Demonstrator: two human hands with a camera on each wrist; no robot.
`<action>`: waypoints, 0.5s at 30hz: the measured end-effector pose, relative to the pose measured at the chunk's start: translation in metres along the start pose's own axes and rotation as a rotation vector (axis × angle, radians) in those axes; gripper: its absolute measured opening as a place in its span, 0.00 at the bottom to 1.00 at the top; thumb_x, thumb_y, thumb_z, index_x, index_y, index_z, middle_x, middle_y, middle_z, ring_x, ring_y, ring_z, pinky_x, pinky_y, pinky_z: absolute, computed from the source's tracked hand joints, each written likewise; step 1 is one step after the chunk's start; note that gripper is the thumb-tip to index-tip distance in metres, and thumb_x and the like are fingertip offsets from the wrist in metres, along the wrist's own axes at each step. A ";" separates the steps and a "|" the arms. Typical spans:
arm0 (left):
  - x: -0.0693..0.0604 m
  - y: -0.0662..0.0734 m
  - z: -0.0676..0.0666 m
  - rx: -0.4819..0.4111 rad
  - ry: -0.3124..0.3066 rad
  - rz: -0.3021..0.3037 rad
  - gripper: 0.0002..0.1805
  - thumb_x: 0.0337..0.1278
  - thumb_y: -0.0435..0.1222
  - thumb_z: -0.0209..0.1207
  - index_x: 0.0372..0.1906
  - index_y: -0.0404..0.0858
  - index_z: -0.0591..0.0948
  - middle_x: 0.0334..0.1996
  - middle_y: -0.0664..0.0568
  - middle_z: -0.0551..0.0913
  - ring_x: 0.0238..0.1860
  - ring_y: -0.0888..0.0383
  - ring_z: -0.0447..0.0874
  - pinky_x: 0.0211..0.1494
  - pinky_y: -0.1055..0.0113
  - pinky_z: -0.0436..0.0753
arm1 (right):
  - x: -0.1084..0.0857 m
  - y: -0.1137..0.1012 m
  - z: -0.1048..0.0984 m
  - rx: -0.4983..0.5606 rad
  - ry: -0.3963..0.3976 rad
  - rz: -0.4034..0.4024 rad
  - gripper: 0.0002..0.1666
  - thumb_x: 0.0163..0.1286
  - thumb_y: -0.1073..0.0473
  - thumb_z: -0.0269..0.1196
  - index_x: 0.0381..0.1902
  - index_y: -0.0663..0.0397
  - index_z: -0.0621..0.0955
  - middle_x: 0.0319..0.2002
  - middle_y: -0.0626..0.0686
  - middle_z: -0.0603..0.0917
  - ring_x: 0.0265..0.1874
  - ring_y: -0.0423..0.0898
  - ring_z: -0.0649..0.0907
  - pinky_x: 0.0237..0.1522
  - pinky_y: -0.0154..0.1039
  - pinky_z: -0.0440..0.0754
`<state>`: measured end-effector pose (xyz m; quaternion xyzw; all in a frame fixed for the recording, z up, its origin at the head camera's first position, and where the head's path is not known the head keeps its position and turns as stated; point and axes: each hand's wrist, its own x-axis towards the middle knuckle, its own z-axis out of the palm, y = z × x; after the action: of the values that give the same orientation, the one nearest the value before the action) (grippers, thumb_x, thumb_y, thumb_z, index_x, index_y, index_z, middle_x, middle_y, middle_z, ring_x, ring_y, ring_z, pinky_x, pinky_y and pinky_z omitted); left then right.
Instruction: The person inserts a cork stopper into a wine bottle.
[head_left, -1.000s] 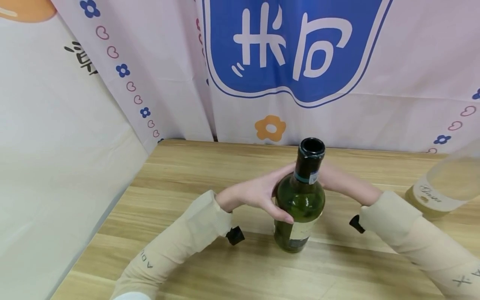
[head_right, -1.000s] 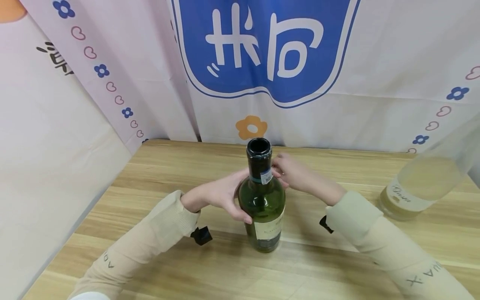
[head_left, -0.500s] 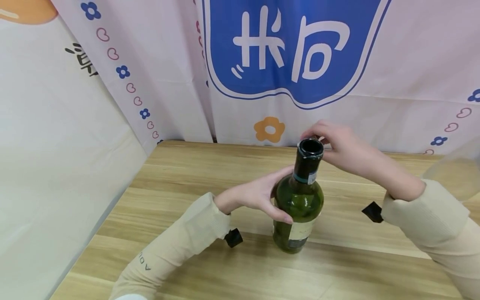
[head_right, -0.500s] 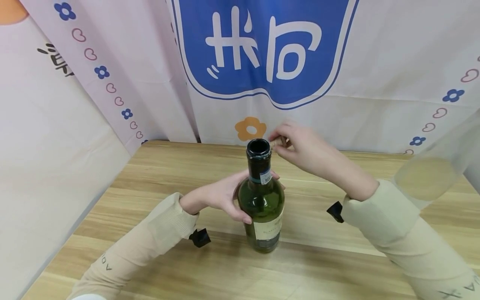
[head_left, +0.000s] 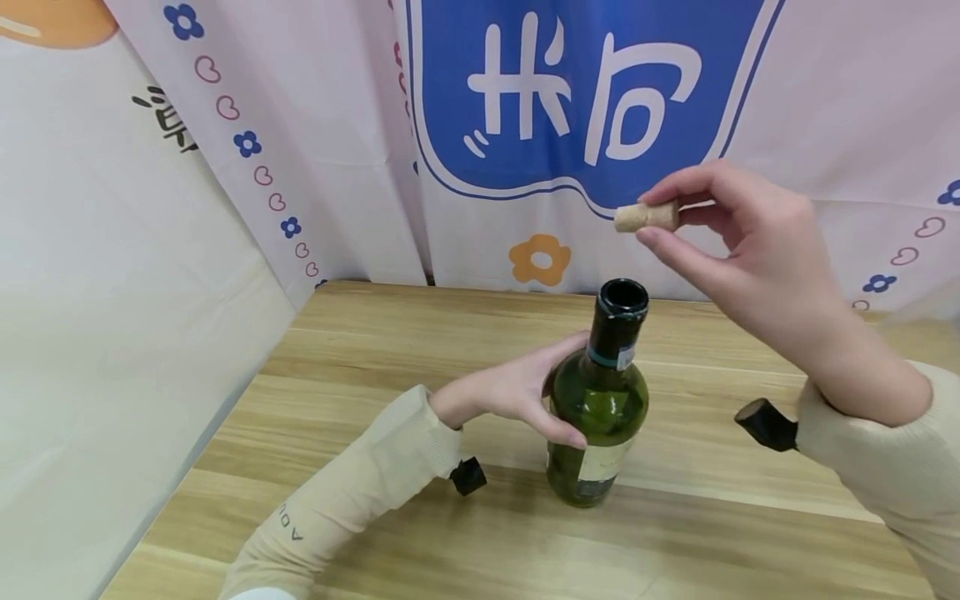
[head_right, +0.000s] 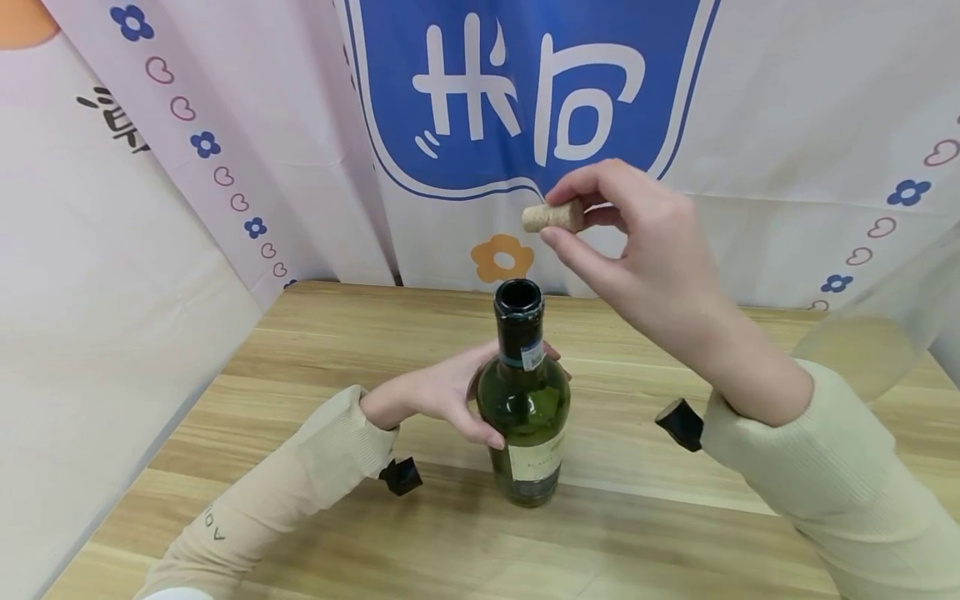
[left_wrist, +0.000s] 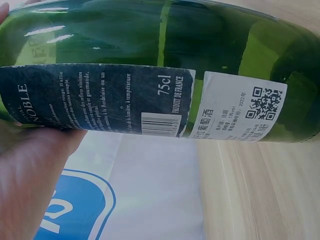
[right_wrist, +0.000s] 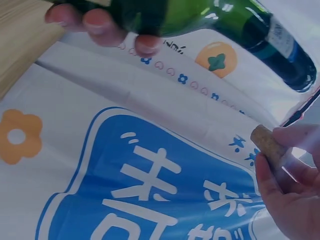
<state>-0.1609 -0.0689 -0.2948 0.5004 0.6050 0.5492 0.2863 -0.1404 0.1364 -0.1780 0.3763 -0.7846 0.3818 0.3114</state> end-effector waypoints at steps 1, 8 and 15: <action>0.000 0.000 0.000 0.001 0.001 0.000 0.49 0.36 0.15 0.60 0.65 0.26 0.46 0.54 0.28 0.65 0.51 0.56 0.73 0.57 0.59 0.74 | -0.001 0.006 -0.001 0.024 0.008 -0.014 0.20 0.48 0.80 0.65 0.42 0.68 0.79 0.37 0.58 0.81 0.36 0.39 0.79 0.43 0.30 0.79; 0.000 -0.001 0.001 -0.011 -0.003 0.000 0.49 0.37 0.15 0.60 0.66 0.26 0.45 0.55 0.28 0.63 0.52 0.56 0.73 0.57 0.60 0.74 | -0.015 0.080 -0.007 0.427 0.039 -0.034 0.24 0.46 0.80 0.65 0.46 0.72 0.78 0.46 0.69 0.77 0.44 0.62 0.76 0.49 0.49 0.76; 0.000 -0.002 0.001 -0.026 -0.009 0.001 0.50 0.37 0.15 0.60 0.66 0.27 0.45 0.55 0.28 0.63 0.52 0.56 0.73 0.57 0.60 0.74 | -0.013 0.005 -0.008 0.076 0.034 -0.129 0.21 0.56 0.72 0.64 0.49 0.62 0.80 0.41 0.58 0.81 0.28 0.42 0.72 0.25 0.24 0.63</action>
<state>-0.1608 -0.0680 -0.2969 0.4993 0.5964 0.5548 0.2952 -0.1361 0.1501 -0.1858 0.4312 -0.7381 0.3970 0.3342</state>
